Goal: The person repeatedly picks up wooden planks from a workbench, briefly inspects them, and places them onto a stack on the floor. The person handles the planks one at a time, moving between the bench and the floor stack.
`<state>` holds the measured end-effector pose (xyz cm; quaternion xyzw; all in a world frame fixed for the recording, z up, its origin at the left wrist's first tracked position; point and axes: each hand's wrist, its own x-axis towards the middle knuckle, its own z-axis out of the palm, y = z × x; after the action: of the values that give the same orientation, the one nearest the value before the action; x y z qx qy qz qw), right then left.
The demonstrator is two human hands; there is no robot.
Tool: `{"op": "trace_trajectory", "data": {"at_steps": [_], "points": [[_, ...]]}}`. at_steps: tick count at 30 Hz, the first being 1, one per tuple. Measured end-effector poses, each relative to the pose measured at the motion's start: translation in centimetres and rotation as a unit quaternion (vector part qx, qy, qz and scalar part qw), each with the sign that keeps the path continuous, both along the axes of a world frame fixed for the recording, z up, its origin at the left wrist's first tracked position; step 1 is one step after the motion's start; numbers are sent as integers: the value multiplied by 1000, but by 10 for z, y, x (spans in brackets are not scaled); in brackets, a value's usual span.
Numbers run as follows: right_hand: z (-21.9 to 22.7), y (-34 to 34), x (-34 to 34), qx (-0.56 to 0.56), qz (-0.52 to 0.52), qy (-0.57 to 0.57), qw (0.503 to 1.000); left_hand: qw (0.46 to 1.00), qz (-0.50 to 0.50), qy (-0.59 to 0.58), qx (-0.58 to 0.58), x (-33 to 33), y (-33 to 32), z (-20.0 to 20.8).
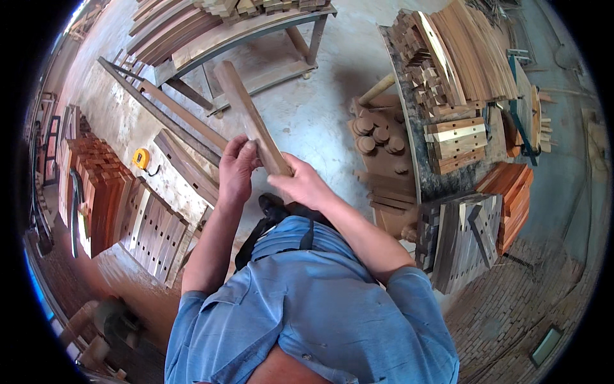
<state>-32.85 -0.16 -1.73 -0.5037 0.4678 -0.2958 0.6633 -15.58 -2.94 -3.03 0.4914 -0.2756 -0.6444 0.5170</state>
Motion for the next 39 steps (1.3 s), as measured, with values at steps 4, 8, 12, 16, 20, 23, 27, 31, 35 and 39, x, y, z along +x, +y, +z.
{"op": "trace_trajectory", "data": {"at_steps": [4,8,12,16,20,23,27,31,35,39], "points": [[-4,-6,-16,320,5,-379,868,998,42,46,31,19,11,5],[-11,1,-9,338,-11,-404,850,996,59,34,52,34,22,-7],[-22,1,-3,357,-5,-424,832,995,73,17,69,39,34,-15],[-25,0,2,360,12,-416,835,994,82,21,73,44,42,-23],[-25,0,6,356,27,-410,839,994,77,21,69,44,44,-19],[-23,0,8,355,30,-410,840,995,72,24,66,46,45,-20],[-25,0,9,388,36,-471,791,995,71,15,68,44,44,-16],[-19,1,10,368,22,-430,824,995,61,15,71,44,43,-17],[-9,2,13,318,2,-313,895,996,43,21,77,41,42,-12],[-17,6,18,201,13,-148,968,996,24,47,76,37,38,-9]]}}
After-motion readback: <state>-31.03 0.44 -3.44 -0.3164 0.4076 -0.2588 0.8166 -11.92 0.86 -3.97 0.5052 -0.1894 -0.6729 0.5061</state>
